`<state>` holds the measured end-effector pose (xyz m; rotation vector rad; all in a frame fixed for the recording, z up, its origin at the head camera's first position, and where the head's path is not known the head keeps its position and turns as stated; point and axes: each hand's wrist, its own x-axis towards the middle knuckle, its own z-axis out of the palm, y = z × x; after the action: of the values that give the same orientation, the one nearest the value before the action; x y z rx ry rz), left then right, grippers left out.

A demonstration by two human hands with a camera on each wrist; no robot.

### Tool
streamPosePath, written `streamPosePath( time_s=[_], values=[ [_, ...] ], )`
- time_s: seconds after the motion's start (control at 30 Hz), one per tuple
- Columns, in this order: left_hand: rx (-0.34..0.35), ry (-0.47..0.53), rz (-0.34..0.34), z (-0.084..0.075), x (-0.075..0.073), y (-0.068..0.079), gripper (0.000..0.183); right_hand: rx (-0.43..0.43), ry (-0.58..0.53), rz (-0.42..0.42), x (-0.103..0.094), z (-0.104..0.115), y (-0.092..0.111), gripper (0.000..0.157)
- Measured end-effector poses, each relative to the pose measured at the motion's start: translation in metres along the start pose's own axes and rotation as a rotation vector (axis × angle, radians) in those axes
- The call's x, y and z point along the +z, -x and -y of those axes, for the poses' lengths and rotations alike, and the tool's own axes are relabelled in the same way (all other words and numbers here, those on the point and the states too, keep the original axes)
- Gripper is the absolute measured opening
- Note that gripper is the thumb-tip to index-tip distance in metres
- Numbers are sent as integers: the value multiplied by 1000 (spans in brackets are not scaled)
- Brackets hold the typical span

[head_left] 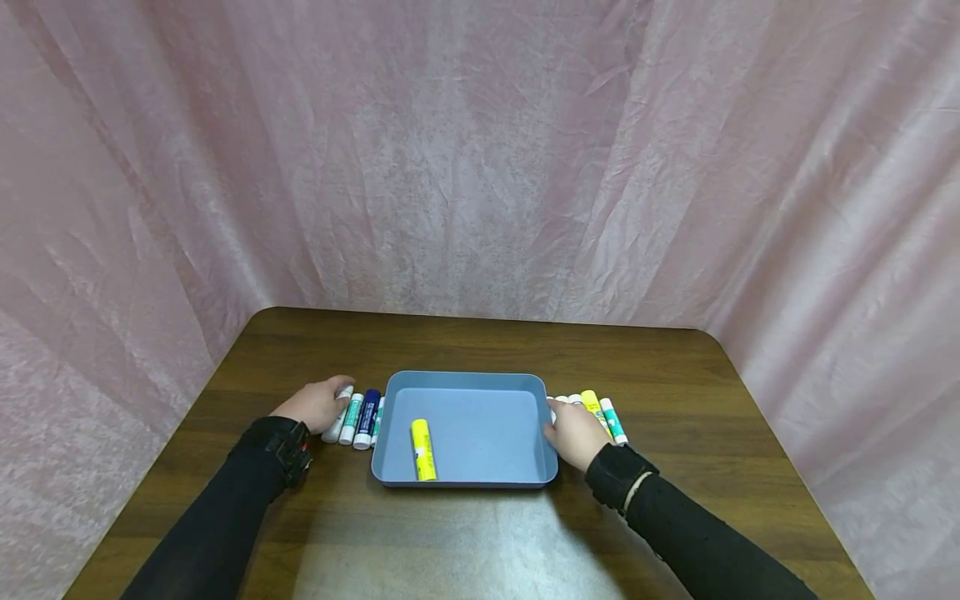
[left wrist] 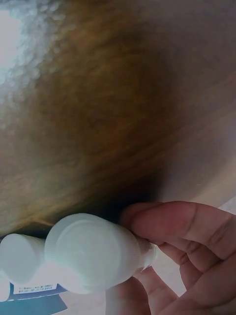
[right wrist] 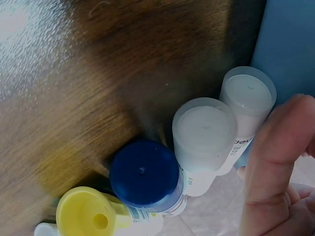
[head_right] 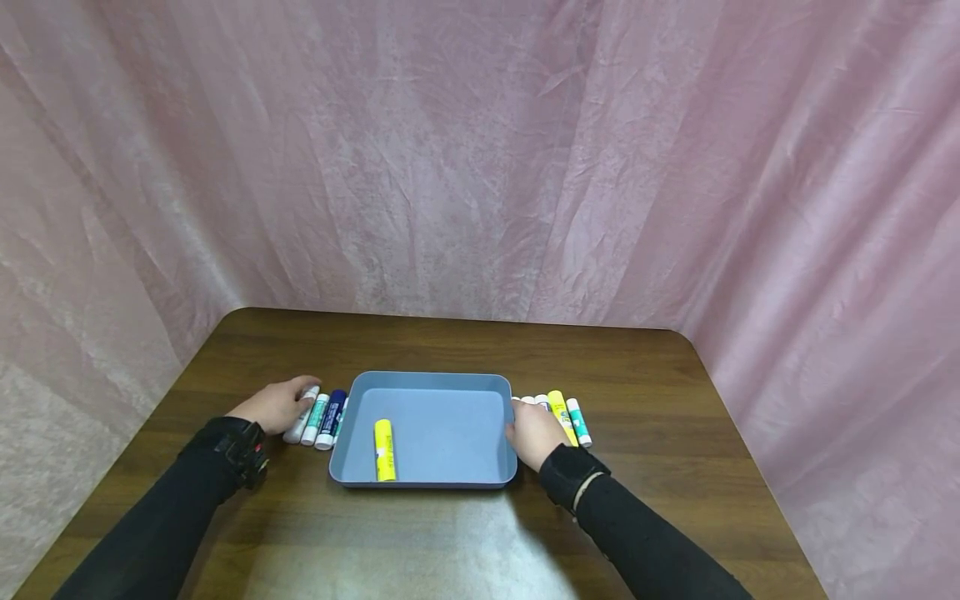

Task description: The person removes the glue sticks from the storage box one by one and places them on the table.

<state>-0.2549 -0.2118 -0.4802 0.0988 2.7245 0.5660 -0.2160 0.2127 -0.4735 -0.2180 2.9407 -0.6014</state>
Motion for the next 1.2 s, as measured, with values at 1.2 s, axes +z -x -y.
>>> streamPosePath(
  time_s=[1.2],
  values=[
    [5, -12, 1, -4, 2, 3, 48, -2, 6, -4, 2, 0, 0, 47]
  ],
)
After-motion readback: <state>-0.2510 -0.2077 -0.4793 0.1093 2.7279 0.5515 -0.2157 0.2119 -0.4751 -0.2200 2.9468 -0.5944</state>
